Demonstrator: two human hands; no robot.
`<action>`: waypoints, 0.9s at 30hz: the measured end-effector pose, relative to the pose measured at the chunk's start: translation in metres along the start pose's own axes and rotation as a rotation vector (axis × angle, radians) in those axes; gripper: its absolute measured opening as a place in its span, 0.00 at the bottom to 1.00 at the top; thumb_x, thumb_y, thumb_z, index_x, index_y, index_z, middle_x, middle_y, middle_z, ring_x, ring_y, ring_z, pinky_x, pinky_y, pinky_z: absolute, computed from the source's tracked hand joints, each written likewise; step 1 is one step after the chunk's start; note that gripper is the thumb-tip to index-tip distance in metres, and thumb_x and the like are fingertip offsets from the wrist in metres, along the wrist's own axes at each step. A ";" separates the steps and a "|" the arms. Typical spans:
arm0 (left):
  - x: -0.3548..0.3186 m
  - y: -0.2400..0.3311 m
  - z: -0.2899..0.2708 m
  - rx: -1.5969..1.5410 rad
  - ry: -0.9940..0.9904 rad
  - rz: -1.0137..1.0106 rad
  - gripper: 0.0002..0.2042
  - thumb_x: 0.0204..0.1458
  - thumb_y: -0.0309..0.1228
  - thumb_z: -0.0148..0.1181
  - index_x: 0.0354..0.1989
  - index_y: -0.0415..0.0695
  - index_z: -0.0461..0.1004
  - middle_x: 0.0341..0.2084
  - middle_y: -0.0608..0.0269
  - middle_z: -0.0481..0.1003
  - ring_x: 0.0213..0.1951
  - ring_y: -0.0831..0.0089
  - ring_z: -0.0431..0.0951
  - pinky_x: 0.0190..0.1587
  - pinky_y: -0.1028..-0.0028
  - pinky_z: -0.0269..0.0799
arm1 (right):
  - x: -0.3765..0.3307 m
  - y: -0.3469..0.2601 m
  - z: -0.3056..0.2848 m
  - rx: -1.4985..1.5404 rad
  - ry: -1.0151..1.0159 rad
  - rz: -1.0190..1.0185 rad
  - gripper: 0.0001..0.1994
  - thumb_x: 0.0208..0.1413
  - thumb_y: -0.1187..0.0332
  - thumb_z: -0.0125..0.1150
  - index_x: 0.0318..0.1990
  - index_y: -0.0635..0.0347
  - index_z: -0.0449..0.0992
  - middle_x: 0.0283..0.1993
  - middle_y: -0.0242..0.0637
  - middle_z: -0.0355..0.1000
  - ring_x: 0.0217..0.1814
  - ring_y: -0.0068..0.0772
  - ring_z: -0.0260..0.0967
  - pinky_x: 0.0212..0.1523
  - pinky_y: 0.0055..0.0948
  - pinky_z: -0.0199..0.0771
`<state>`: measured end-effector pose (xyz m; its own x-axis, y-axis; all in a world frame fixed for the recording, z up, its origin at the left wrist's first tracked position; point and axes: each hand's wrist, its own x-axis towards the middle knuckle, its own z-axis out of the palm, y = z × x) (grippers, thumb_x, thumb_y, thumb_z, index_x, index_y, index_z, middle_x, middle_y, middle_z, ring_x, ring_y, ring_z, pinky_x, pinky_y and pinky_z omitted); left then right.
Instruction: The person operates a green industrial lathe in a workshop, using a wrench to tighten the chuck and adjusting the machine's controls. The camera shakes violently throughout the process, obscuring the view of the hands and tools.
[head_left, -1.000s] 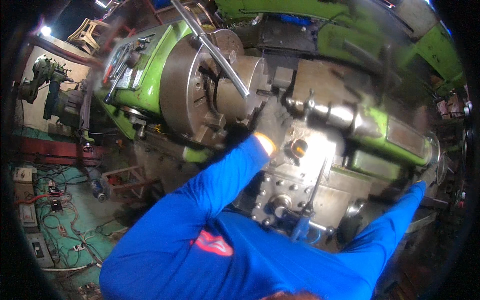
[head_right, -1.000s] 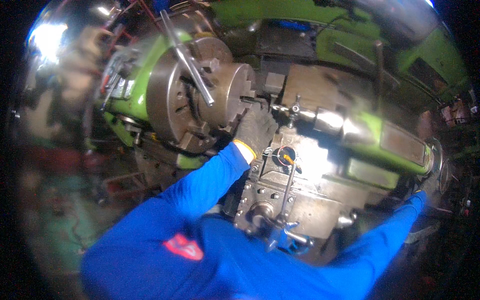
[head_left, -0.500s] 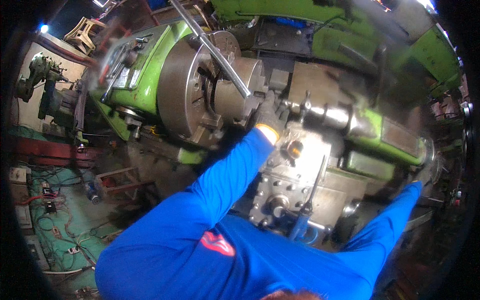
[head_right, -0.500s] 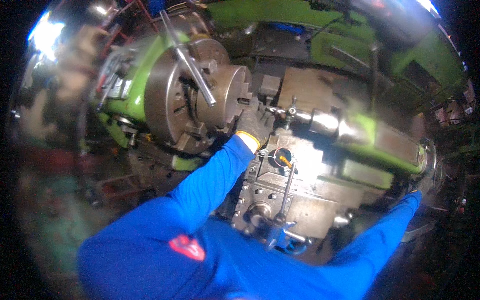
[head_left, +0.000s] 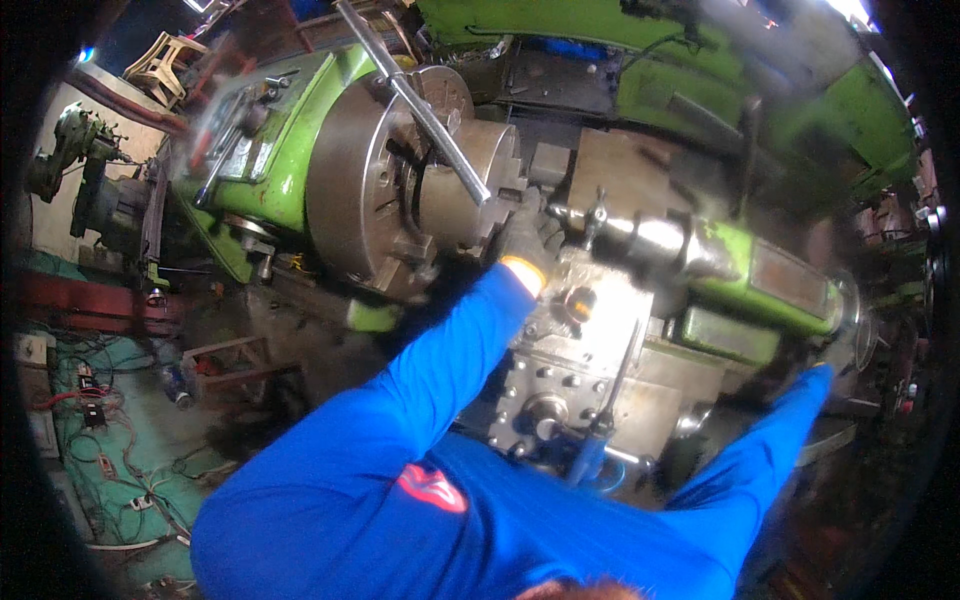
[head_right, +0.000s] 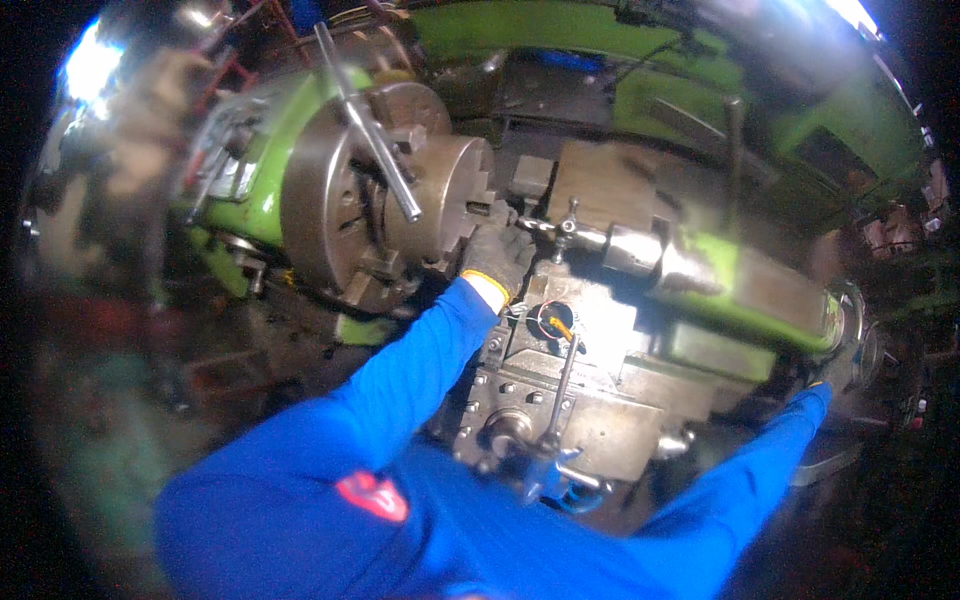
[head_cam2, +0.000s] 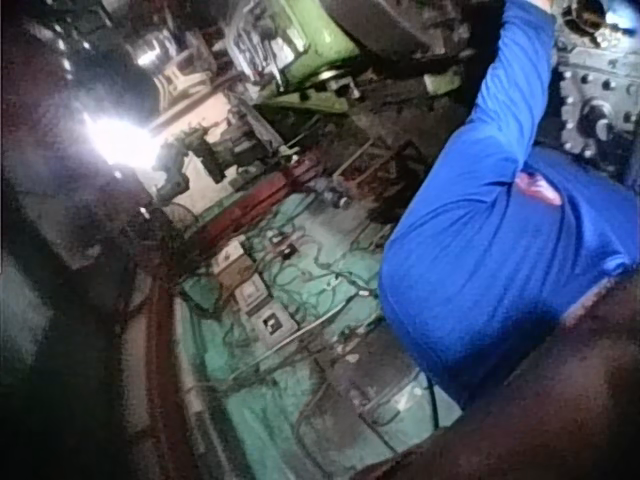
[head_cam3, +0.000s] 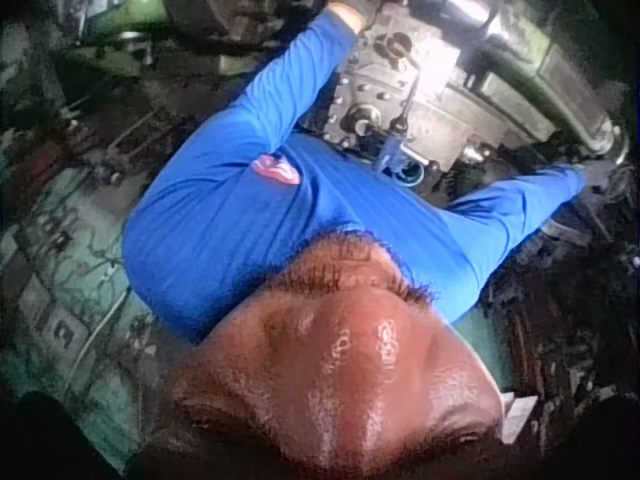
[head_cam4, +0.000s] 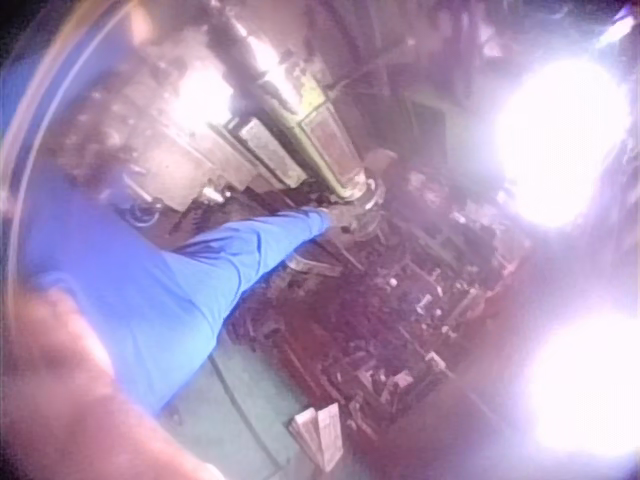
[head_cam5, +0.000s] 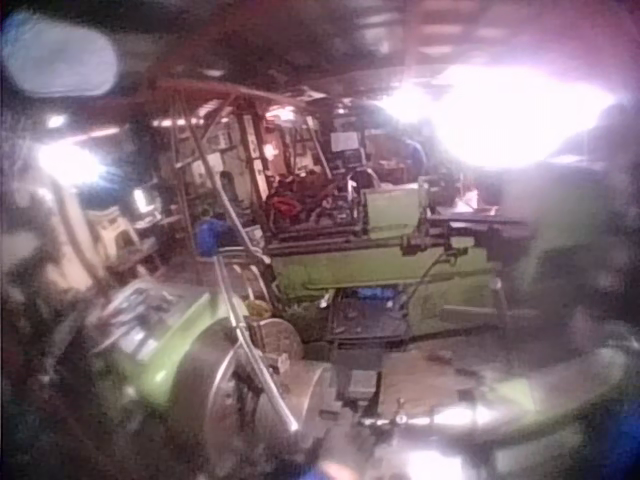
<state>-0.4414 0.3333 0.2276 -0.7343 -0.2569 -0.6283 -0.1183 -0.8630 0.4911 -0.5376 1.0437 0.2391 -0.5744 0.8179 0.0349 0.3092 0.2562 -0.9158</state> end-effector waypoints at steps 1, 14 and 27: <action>0.000 0.001 0.001 -0.006 -0.002 -0.011 0.17 0.61 0.55 0.63 0.45 0.57 0.74 0.38 0.69 0.70 0.41 0.70 0.69 0.43 0.69 0.69 | 0.000 -0.002 0.000 -0.003 -0.001 0.003 0.43 0.61 0.32 0.55 0.55 0.75 0.78 0.48 0.48 0.79 0.41 0.44 0.76 0.36 0.42 0.80; 0.005 -0.001 -0.001 0.001 0.034 -0.042 0.15 0.60 0.53 0.65 0.40 0.58 0.73 0.35 0.69 0.70 0.38 0.73 0.69 0.38 0.71 0.69 | 0.003 0.007 -0.007 -0.020 -0.010 0.011 0.48 0.59 0.28 0.55 0.52 0.80 0.78 0.45 0.51 0.80 0.42 0.46 0.77 0.41 0.44 0.80; -0.004 0.002 0.003 -0.022 0.059 -0.002 0.14 0.62 0.50 0.64 0.38 0.55 0.74 0.29 0.70 0.70 0.33 0.73 0.70 0.38 0.72 0.69 | 0.011 0.023 0.020 0.188 0.053 -0.107 0.41 0.59 0.32 0.58 0.57 0.69 0.77 0.50 0.45 0.76 0.38 0.39 0.75 0.29 0.38 0.80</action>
<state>-0.4410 0.3340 0.2325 -0.6933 -0.2797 -0.6642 -0.1048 -0.8727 0.4769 -0.5518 1.0480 0.2098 -0.5538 0.8186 0.1524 0.0994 0.2468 -0.9640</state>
